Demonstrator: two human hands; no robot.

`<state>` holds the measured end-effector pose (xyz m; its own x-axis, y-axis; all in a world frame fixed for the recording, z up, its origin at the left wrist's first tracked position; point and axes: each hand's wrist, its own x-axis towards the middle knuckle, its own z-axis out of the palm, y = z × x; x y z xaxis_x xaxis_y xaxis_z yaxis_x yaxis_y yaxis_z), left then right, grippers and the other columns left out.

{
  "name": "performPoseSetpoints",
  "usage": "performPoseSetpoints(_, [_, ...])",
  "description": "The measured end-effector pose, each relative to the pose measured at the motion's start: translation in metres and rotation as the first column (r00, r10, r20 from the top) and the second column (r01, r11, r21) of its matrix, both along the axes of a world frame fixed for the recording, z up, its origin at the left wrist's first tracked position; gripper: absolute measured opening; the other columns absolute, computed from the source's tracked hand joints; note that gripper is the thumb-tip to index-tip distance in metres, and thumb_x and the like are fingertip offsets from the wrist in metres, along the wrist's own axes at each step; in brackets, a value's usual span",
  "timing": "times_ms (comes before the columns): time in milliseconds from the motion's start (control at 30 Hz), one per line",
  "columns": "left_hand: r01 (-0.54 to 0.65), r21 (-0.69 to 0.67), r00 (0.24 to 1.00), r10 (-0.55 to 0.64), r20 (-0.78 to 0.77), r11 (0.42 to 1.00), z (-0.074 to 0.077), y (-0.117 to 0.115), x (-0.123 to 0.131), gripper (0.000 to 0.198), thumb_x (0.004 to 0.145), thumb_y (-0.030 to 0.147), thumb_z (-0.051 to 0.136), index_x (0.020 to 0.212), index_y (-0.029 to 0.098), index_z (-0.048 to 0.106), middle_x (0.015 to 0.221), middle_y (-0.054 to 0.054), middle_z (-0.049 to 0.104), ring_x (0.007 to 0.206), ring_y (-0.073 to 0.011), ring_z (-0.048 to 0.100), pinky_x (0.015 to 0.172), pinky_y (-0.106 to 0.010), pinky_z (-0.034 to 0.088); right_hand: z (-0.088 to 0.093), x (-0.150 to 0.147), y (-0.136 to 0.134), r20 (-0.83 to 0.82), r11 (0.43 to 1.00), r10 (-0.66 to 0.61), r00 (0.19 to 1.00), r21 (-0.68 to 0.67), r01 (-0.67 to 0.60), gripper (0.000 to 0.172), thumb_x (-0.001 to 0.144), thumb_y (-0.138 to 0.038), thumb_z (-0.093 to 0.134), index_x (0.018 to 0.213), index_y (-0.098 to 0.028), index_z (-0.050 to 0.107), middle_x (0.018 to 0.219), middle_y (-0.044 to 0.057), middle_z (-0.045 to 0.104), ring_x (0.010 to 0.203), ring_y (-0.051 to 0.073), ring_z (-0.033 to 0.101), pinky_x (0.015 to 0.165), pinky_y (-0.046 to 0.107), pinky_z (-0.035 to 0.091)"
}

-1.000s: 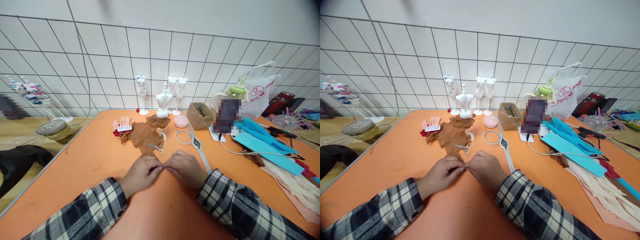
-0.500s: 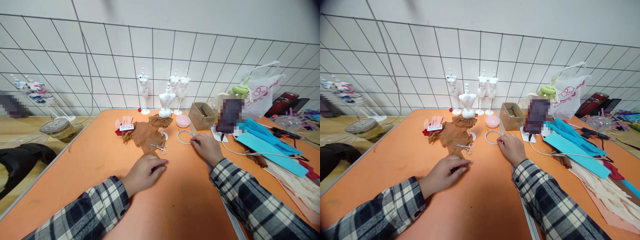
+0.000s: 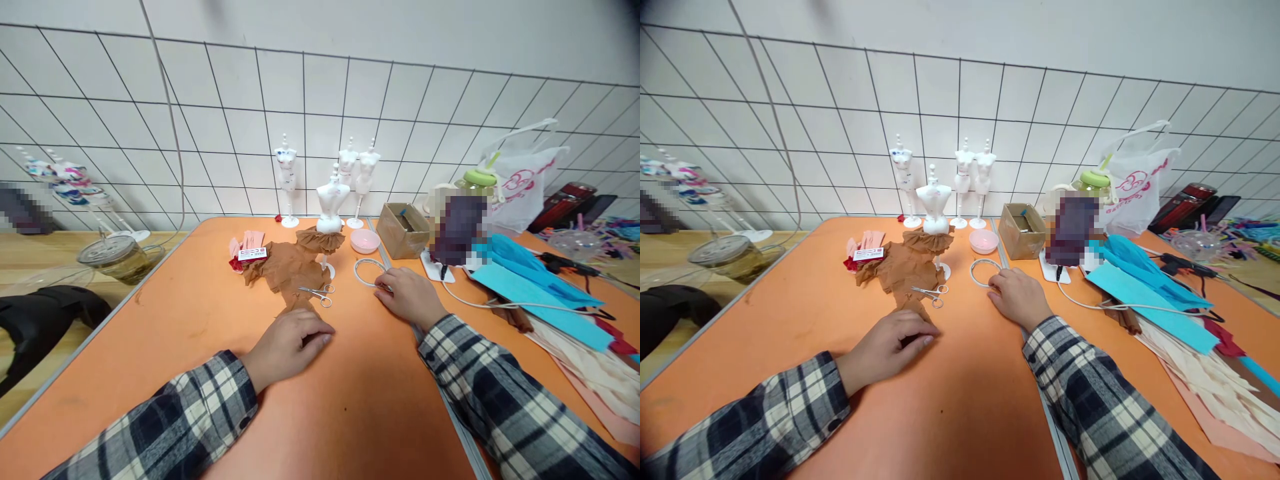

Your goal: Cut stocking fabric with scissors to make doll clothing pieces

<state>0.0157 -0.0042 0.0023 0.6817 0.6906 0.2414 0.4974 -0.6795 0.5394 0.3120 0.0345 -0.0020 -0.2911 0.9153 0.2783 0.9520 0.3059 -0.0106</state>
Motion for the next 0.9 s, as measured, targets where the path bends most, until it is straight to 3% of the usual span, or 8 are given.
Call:
performPoseSetpoints(100, [0.014,0.007,1.0,-0.014,0.007,1.0,0.0,0.0,0.0,0.025,0.094,0.027,0.05,0.105,0.023,0.072,0.092,-0.005,0.074,0.088,-0.0187,0.064,0.077,-0.032,0.049,0.002,0.002,-0.001,-0.02,1.0,0.018,1.0,-0.019,-0.018,0.023,0.087,-0.041,0.06,0.094,-0.023,0.071,0.093,0.006,0.068,0.091,0.022,0.057,0.071,0.032,0.039])
performPoseSetpoints(233, [0.027,0.013,1.0,-0.027,0.009,1.0,-0.001,0.0,0.0,0.024,0.094,0.027,0.05,0.104,0.024,0.072,0.09,-0.004,0.073,0.087,-0.0181,0.064,0.077,-0.031,0.048,-0.001,0.006,0.002,-0.055,0.999,0.003,0.998,-0.032,-0.005,0.025,0.095,-0.03,0.049,0.092,-0.023,0.072,0.092,0.006,0.069,0.089,0.02,0.059,0.071,0.031,0.039])
performPoseSetpoints(500, [0.037,0.025,0.999,-0.036,-0.023,0.999,-0.003,0.001,0.001,0.025,0.096,0.027,0.047,0.103,0.023,0.071,0.091,-0.003,0.073,0.088,-0.0176,0.063,0.077,-0.031,0.047,-0.006,0.01,0.006,-0.214,0.995,-0.084,0.973,-0.066,0.071,0.015,0.088,-0.026,0.058,0.096,-0.024,0.07,0.095,0.002,0.071,0.09,0.02,0.063,0.073,0.03,0.042])
performPoseSetpoints(667, [-0.032,0.155,0.987,0.056,-0.152,0.987,0.007,0.005,-0.007,0.028,0.096,0.027,0.043,0.097,0.021,0.07,0.089,-0.005,0.072,0.083,-0.0188,0.061,0.073,-0.032,0.045,0.002,0.006,-0.002,-0.286,0.989,-0.055,0.957,0.117,0.092,0.022,0.088,-0.02,0.052,0.102,-0.021,0.068,0.101,0.005,0.071,0.094,0.022,0.063,0.078,0.033,0.044])
performPoseSetpoints(800, [-0.069,0.351,0.931,0.186,-0.314,0.934,0.018,0.023,-0.036,0.026,0.093,0.029,0.046,0.099,0.021,0.071,0.089,-0.007,0.069,0.084,-0.0231,0.058,0.075,-0.037,0.042,0.009,-0.014,-0.016,-0.274,0.966,0.167,0.947,0.238,-0.101,0.021,0.086,-0.017,0.051,0.097,-0.019,0.069,0.089,0.007,0.07,0.086,0.021,0.06,0.077,0.033,0.045])
performPoseSetpoints(900, [0.01,0.308,0.93,0.105,-0.352,0.951,0.018,0.036,-0.053,0.025,0.092,0.033,0.051,0.105,0.022,0.069,0.098,-0.007,0.069,0.091,-0.0234,0.057,0.082,-0.038,0.042,0.01,-0.044,-0.032,-0.25,0.899,0.435,0.865,0.168,-0.404,0.023,0.087,-0.015,0.05,0.101,-0.02,0.067,0.091,0.005,0.07,0.086,0.02,0.059,0.081,0.033,0.044])
